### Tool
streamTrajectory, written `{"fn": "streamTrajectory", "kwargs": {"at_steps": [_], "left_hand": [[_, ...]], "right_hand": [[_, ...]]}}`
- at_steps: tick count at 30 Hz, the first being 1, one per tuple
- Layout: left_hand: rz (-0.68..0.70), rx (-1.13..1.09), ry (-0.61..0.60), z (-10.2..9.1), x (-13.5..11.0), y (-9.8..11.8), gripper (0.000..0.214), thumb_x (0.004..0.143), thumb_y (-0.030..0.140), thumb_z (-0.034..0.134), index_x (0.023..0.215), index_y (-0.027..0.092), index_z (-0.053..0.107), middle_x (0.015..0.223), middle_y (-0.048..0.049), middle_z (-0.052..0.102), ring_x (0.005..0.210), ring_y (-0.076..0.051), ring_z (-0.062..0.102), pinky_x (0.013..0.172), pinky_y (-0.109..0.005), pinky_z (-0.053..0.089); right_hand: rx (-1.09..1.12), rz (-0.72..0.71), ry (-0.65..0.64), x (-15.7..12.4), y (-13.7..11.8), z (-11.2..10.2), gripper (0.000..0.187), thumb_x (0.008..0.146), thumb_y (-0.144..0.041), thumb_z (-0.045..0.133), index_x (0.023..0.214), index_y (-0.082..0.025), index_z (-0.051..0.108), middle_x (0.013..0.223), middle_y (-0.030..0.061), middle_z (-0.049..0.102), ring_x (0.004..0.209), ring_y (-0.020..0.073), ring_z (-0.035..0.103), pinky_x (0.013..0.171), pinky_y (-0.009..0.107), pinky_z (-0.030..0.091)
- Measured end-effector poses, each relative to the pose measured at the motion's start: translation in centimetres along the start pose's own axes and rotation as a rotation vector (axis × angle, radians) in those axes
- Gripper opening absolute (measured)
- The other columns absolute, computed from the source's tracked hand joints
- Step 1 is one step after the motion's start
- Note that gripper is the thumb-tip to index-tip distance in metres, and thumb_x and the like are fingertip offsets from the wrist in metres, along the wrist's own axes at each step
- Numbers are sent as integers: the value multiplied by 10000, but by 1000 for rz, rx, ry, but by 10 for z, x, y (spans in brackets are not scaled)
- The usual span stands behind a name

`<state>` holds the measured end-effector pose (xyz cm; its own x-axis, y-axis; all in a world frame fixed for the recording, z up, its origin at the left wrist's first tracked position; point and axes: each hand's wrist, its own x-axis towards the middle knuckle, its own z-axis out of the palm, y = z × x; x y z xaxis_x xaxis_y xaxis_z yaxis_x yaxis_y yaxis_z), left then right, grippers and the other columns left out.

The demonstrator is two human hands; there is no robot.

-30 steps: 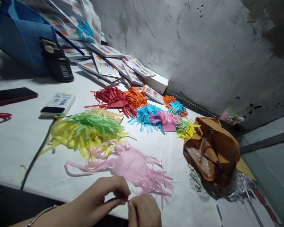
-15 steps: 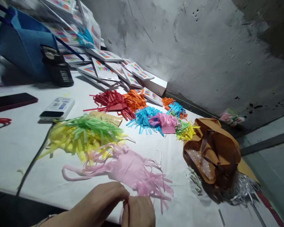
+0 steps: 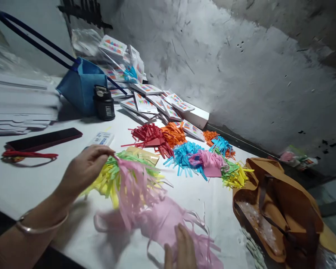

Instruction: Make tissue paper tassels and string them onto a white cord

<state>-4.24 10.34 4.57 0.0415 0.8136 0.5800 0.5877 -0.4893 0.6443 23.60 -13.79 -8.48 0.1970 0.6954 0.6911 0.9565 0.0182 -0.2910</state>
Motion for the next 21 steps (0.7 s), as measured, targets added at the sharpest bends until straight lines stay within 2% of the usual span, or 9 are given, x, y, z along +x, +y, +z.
{"fn": "streamTrajectory", "kwargs": {"at_steps": [3,5,6,8,9,11,15,18,21], "left_hand": [[12,142,110,-2,9,-9,322,951,298,491,1148,93,642,1382,-175,519,1371,-378,437,1173,-601,295],[139,99,68,11,-11,1,319,981,298,514,1237,128,598,1421,-147,507,1387,-341,430,1184,-558,304],[245,38,-10,21,-27,9,294,988,287,526,1248,166,588,1367,-121,561,1326,-301,500,1150,-502,374],[463,-110,-340,47,-65,28,283,989,214,520,1264,244,582,1297,-74,633,1227,-231,582,1049,-378,474],[559,-158,-514,60,-83,37,343,956,177,551,1295,231,567,1326,-96,628,1231,-237,581,1024,-364,490],[671,-161,-669,85,-115,50,383,880,121,628,1251,206,594,1267,-99,678,1180,-269,605,1046,-420,459],[670,-111,-731,110,-147,49,203,817,37,649,907,219,659,892,-13,744,825,-211,641,866,-366,461],[643,-124,-816,106,-157,39,229,764,31,668,877,230,644,854,6,731,766,-192,615,721,-324,419],[596,-74,-869,96,-160,35,214,757,38,664,852,229,642,816,4,723,748,-196,611,700,-335,390]], "right_hand": [[-79,-122,-102,-3,-10,27,415,989,-278,437,1370,-162,555,1372,159,629,1210,344,641,916,496,580],[-169,-161,-133,-4,-11,37,398,972,-207,452,1347,-168,581,1371,137,639,1207,335,647,938,501,577],[-194,-177,-137,-4,-10,39,381,960,-151,458,1309,-181,606,1335,118,667,1186,312,664,947,482,578],[-200,-195,-138,-3,-5,38,374,935,-63,447,1225,-197,643,1255,87,715,1143,269,691,963,446,576],[-192,-194,-136,-3,-3,36,374,927,-42,439,1197,-194,649,1224,85,728,1124,259,700,967,440,572],[-165,-186,-111,-2,-1,29,344,921,-42,451,1168,-182,645,1179,95,742,1097,250,710,971,433,565],[-53,-253,-99,-5,-2,15,379,915,-40,403,1206,-171,607,1152,101,748,1149,242,684,1065,466,486],[40,-266,-132,-11,-3,4,369,936,-35,352,1157,-203,596,989,54,770,1049,203,712,1110,460,416],[111,-165,-153,-12,-2,-5,285,984,-123,355,1052,-244,604,853,23,733,888,199,714,1008,430,451]]}}
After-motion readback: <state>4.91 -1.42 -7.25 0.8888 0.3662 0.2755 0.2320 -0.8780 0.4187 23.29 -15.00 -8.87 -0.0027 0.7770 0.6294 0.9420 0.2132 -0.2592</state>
